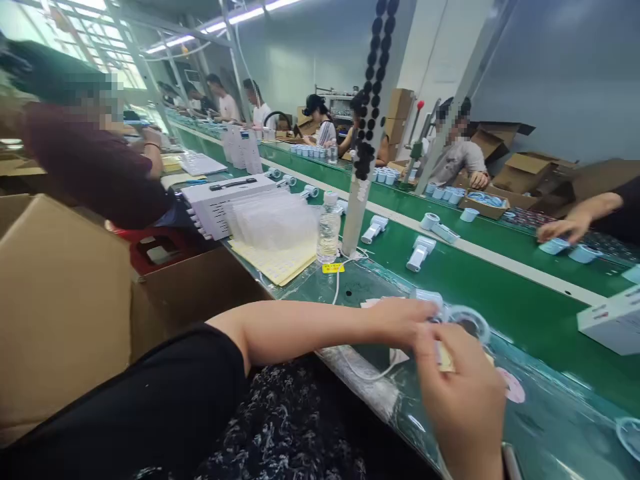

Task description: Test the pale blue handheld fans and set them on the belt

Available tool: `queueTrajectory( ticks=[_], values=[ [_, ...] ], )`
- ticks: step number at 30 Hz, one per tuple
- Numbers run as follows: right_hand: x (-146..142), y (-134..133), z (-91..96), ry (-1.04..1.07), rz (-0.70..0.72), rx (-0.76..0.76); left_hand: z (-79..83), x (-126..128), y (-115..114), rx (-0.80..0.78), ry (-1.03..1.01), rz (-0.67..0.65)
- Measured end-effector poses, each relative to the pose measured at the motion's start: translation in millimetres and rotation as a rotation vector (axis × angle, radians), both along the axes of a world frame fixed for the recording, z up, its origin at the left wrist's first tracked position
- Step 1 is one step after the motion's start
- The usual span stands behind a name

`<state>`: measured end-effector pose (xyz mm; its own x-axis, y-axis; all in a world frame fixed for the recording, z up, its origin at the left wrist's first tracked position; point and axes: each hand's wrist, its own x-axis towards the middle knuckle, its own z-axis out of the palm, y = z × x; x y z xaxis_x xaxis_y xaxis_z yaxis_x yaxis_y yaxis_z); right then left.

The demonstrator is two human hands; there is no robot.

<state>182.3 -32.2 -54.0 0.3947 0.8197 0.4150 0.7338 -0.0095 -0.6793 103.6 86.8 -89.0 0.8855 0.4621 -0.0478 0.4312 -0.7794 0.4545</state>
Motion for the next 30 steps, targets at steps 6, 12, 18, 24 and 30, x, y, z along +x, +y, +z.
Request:
queueTrajectory(
  ticks=[6,12,18,24,30],
  values=[
    [41.6,-19.2,-59.2,0.786,-0.213,-0.033,-9.2,24.4,-26.7,-0.239,-0.303,0.100],
    [79.2,-33.3,-71.6,0.661,-0.245,-0.147,-15.8,54.6,-47.4,-0.153,-0.383,-0.016],
    [178.3,-76.0,-66.4,0.019,-0.522,-0.508,-23.9,48.3,25.3,-0.105,-0.322,0.452],
    [203.2,-81.6,-71.4,-0.414,-0.908,-0.539,-53.2,37.9,45.0,-0.427,-0.345,0.539],
    [150.1,41.3,-87.9,-0.363,-0.275,-0.455,-53.1,42.9,50.7,-0.791,-0.714,0.616]
  ],
)
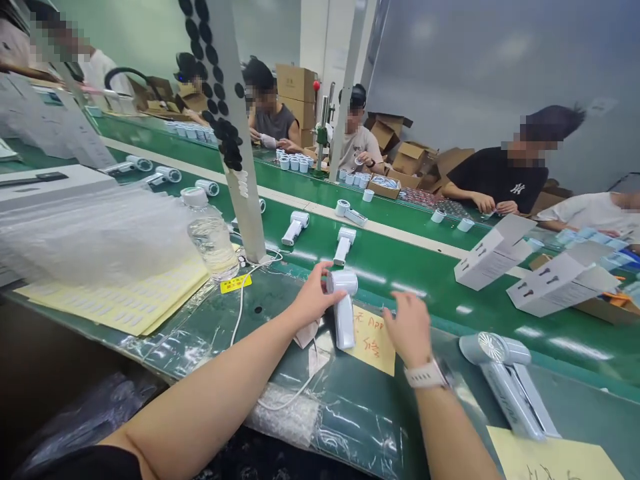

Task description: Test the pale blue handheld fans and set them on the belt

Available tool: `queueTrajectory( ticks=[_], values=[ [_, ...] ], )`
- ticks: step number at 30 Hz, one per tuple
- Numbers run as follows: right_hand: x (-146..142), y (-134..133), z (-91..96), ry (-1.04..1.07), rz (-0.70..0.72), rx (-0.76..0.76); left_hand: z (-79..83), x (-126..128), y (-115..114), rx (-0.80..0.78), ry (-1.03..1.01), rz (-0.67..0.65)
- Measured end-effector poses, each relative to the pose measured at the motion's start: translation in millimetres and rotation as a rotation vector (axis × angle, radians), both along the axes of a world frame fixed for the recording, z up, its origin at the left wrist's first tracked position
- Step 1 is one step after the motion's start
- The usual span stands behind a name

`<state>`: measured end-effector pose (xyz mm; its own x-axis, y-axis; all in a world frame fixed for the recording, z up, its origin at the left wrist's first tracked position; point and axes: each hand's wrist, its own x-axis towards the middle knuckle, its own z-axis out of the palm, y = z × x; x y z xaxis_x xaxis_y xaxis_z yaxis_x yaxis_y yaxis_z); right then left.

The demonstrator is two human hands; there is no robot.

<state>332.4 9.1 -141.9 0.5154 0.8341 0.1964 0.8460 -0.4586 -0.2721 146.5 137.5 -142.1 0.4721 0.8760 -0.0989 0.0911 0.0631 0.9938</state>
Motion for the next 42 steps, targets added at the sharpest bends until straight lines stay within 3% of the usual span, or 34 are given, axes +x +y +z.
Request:
queueTrajectory(
  ticks=[5,7,10,14,19,22,24,26,28,30,34,38,42],
  values=[
    [-37.6,116.1,-27.7,0.112,0.078,-0.042,2.1,0.9,15.6,-0.334,-0.363,0.120],
    [-48.3,142.5,-34.1,0.140,0.096,-0.061,3.0,0.8,17.9,-0.486,-0.448,0.100],
    [-56.5,158.4,-33.1,0.173,0.074,-0.065,4.9,1.3,17.8,-0.670,-0.518,0.081],
    [-63.2,140.7,-14.0,0.217,0.071,0.025,8.7,2.4,17.1,-0.803,-0.584,0.129],
    [-81.4,76.5,19.1,0.270,0.274,0.116,16.7,-1.0,16.3,-0.912,-0.707,0.092],
    [-90.5,41.6,27.5,0.413,0.298,0.184,19.7,-6.1,15.1,-0.887,-0.869,0.033],
    [-97.8,28.2,24.8,0.465,0.238,0.093,19.4,-9.3,15.3,-0.802,-0.931,0.028],
    [-108.1,23.7,18.5,0.420,0.252,-0.099,18.0,-11.6,16.9,-0.679,-0.947,0.065],
    [-120.5,25.6,12.7,0.361,0.358,-0.240,16.9,-13.2,19.5,-0.559,-0.937,0.111],
    [-130.8,29.9,9.7,0.365,0.408,-0.255,17.2,-14.8,22.1,-0.478,-0.919,0.132],
    [-131.6,34.2,9.7,0.463,0.380,-0.239,21.9,-18.4,23.9,-0.378,-0.920,0.133],
    [-114.8,31.3,11.4,0.710,0.354,-0.201,25.7,-21.2,23.1,-0.396,-0.882,0.115],
    [-105.7,30.5,15.5,1.259,0.242,-0.097,28.2,-23.9,22.8,-0.504,-0.851,0.072]
  ],
)
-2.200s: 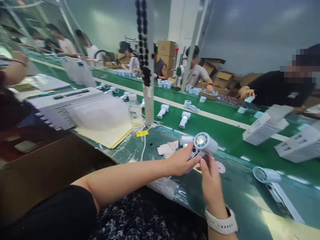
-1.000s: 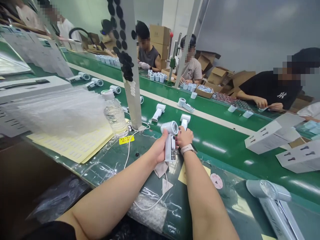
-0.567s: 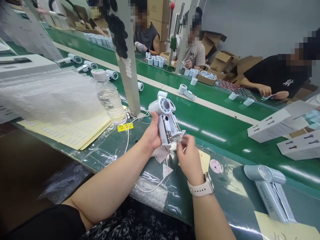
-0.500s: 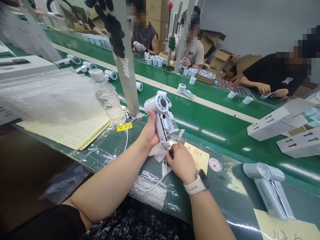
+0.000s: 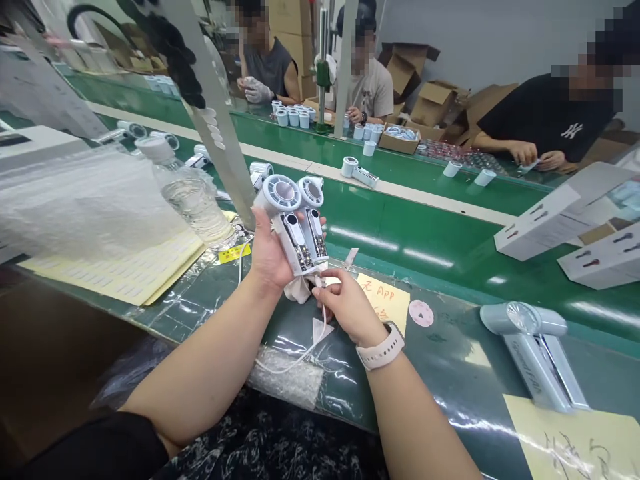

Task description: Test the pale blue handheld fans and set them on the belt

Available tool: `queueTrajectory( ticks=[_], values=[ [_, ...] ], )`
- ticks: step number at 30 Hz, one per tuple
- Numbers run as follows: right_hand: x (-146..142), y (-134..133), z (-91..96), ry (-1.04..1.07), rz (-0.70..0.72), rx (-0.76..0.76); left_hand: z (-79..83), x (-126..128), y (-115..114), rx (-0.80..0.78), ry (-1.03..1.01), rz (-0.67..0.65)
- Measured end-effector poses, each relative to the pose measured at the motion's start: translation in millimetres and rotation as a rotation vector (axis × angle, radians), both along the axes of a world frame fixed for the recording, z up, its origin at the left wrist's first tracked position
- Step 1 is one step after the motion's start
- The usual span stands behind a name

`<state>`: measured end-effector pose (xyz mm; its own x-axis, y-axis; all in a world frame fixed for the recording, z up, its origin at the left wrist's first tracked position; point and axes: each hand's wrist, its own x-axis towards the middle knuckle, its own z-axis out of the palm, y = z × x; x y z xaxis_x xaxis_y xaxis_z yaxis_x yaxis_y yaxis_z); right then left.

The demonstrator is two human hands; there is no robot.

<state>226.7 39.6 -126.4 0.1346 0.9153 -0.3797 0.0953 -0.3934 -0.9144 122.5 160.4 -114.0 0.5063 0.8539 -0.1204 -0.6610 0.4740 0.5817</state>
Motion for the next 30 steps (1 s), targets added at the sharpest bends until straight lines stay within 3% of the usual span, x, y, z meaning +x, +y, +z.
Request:
queueTrajectory(
  ticks=[2,5,8,11,17,20,26,30],
  values=[
    [0.1,0.1,3.2,0.225,-0.080,-0.003,2.2,-1.5,-0.4,-0.004,-0.022,-0.012],
    [-4.0,-0.7,7.4,0.318,-0.049,0.080,5.6,-2.8,-2.0,0.056,-0.052,0.024],
    [-12.1,-2.4,8.9,0.260,-0.040,0.193,6.9,-2.8,-4.6,0.125,-0.071,0.039],
    [-19.7,-4.0,8.3,0.138,-0.047,0.272,7.0,-3.0,-7.1,0.132,-0.097,-0.041],
    [-18.2,-7.3,10.1,0.026,0.023,0.296,7.2,-5.0,-8.6,0.185,-0.035,-0.107],
    [-20.7,-8.3,10.2,0.038,-0.012,0.301,5.3,-4.3,-7.5,0.196,-0.004,-0.134],
    [-42.2,-8.4,4.4,0.290,-0.189,0.256,2.8,-1.0,-8.2,0.188,-0.012,-0.071],
    [-42.9,-8.5,1.6,0.187,-0.173,0.313,3.3,0.3,-9.7,0.200,-0.039,-0.081]
  ],
)
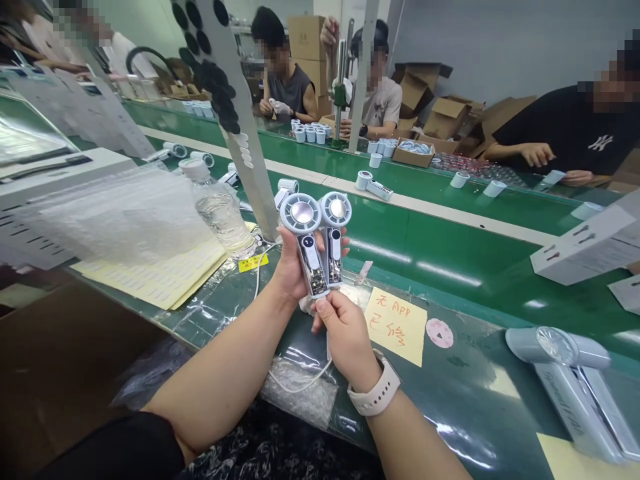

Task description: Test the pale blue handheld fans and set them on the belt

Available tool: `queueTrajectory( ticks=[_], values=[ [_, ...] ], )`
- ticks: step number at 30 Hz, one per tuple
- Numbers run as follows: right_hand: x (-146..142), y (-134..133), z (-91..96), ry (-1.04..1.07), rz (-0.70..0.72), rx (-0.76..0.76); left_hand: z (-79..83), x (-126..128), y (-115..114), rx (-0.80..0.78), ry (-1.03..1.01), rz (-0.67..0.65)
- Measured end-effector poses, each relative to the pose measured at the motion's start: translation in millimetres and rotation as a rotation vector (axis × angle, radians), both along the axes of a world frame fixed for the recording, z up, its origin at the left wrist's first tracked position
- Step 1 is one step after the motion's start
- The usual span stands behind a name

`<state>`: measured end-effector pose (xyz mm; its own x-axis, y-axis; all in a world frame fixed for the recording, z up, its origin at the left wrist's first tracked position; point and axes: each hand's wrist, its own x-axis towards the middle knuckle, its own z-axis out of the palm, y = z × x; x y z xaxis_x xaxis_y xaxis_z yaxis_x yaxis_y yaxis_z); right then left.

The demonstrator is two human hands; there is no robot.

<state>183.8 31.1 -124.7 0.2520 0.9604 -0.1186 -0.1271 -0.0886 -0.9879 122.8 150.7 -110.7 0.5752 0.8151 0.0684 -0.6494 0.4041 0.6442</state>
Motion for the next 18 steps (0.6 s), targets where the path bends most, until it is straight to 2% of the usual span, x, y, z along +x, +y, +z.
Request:
queueTrajectory(
  ticks=[6,18],
  values=[
    [7.1,-1.0,-2.0,-0.159,0.017,0.065,0.4,0.6,-1.1,-0.033,-0.017,-0.024],
    [9.6,-2.8,-1.6,-0.195,0.024,0.092,0.5,-0.3,-2.6,-0.016,-0.022,-0.040]
  ],
)
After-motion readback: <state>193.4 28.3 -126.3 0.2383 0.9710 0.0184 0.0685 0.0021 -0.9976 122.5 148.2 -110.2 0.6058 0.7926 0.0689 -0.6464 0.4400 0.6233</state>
